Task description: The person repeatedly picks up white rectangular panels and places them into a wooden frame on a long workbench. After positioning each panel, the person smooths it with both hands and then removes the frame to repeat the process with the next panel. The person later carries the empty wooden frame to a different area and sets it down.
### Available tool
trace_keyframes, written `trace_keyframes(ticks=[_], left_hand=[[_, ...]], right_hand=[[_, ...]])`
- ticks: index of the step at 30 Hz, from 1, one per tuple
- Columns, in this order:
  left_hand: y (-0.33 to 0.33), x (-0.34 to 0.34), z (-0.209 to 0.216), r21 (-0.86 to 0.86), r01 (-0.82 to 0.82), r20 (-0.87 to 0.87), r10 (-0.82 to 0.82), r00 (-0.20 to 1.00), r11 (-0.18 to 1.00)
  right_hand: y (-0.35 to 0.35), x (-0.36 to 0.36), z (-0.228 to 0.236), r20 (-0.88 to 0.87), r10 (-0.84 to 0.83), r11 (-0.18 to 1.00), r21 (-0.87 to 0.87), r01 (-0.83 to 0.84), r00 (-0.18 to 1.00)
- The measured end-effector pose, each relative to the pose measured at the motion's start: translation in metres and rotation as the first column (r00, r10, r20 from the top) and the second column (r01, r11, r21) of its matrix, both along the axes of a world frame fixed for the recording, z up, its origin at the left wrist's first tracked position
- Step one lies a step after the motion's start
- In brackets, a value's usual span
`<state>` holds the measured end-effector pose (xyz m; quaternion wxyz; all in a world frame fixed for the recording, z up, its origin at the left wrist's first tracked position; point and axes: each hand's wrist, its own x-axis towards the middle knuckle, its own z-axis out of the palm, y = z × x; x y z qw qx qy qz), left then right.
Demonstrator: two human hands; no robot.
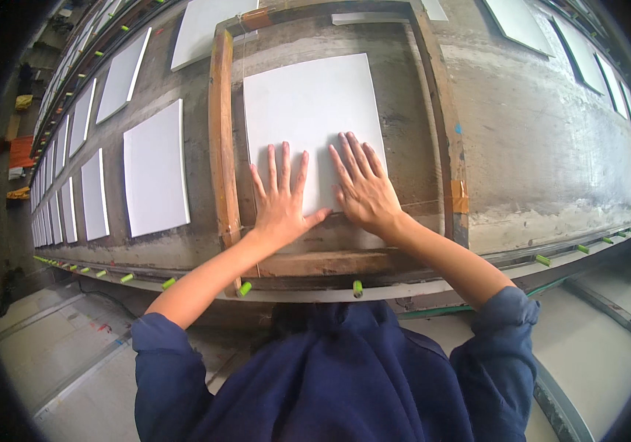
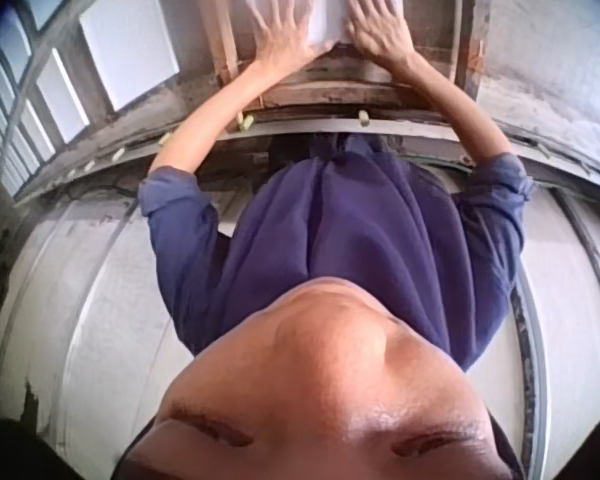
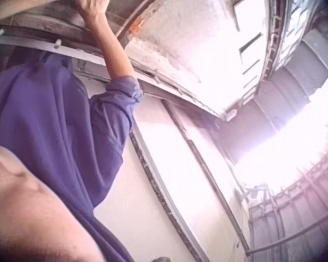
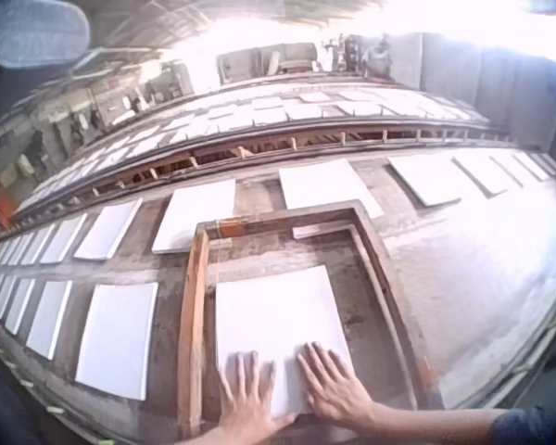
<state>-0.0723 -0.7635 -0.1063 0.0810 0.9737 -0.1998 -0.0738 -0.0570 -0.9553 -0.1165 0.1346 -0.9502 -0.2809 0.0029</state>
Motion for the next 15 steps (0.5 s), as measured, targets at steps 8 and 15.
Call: trace_keyframes(ticks=[8,15], left_hand=[[0.073,0.021,0.027,-0.152,-0.459,0.246,0.483,0.84,0.876],[0.105,0.03,0.013,-0.721,-0.252,-0.049,0.316,0.947,0.645]], right_hand=[[-0.109,0.014,0.04,0.051,-0.476,0.879,0.04,0.475,0.878],[-0.12,0.01,0.039,-0.249,-0.418,0.742,0.462,0.486,0.874]])
